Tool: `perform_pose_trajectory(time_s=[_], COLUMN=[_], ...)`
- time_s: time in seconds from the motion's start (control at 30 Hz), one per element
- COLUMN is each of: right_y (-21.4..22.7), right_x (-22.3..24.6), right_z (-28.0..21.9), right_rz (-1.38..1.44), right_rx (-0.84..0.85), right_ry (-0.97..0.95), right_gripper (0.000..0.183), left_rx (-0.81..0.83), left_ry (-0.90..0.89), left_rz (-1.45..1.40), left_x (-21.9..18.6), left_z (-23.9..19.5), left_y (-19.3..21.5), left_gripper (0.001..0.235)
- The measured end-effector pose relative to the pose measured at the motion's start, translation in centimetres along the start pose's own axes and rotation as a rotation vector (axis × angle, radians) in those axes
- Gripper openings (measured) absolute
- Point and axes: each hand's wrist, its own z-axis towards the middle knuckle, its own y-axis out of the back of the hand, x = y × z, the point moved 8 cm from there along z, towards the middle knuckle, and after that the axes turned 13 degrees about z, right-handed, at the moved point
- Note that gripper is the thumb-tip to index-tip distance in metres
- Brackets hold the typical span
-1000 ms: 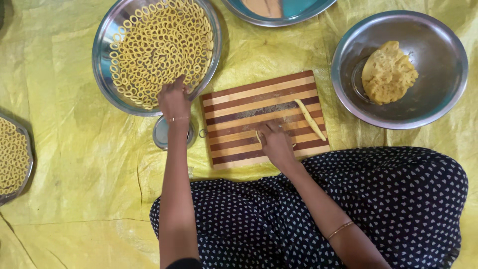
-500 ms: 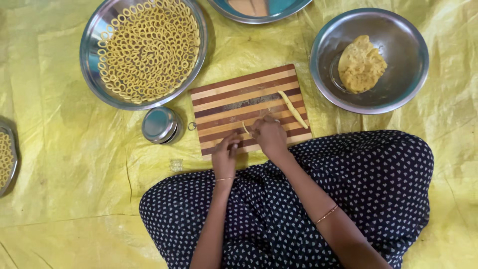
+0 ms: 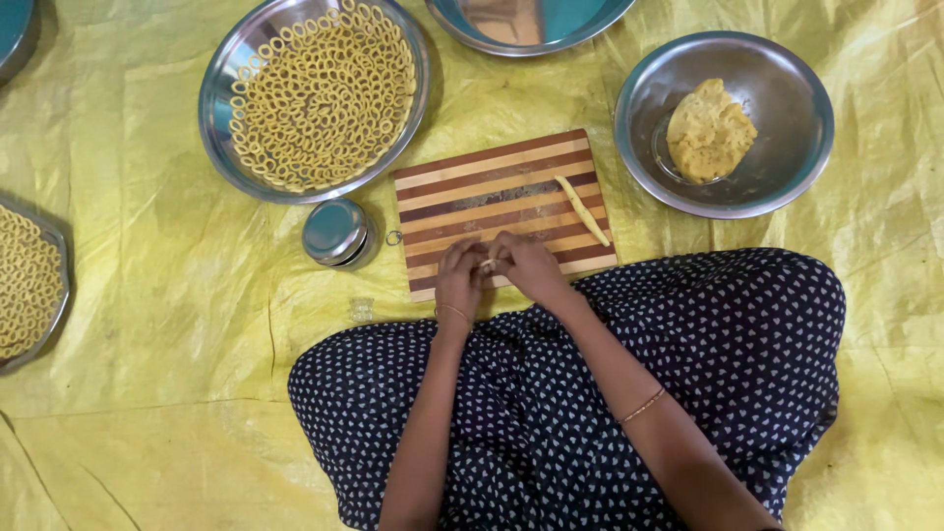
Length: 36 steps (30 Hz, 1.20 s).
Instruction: The person rolls a piece of dough into a thin rope on a wooden board, cuts it into small segments, and shapes each segment into a ring. The rings are placed into a large metal tray. The process is repeated continuously.
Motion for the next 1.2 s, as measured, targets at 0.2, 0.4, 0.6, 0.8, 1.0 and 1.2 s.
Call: perform_pose_trajectory(time_s=[0.2, 0.4, 0.6, 0.8, 1.0, 1.2], right_y=[0.9, 1.6, 0.4, 1.5, 2.9, 3.2], right_x=[-0.4, -1.1, -0.8, -0.9, -0.8, -1.4], right_z=[-0.1, 0.2, 0.2, 0.6, 0.7, 0.9], right_rz=[-0.469, -0.309, -0.415, -0.166, -0.071, -0.212], right_rx=[-0.001, -0.011, -0.029, -0.013, -0.111, -0.170], right_ry=[0.082, 0.094, 0.095, -0.013, -0.067, -0.036], right_gripper=[0.022, 0.008, 0.014, 0.005, 0.010, 0.008], left_rx=[0.050, 0.020, 0.023, 0.033, -0.015, -0.057], left_ry=[0.178, 0.213, 0.279, 0.317, 0.280, 0.300], left_rz=[-0.038, -0.031, -0.046, -0.046, -0.020, 0.001], left_x=[1.6, 3.0, 4.3, 5.2, 6.0, 6.5], left_z=[-0.1, 0.3, 0.4, 0.3, 0.5, 0.1], left_y=[0.6, 1.1, 0.7, 0.6, 0.1, 0.4], left_gripper=[0.013, 0.021, 0.025, 0.030, 0.030, 0.028])
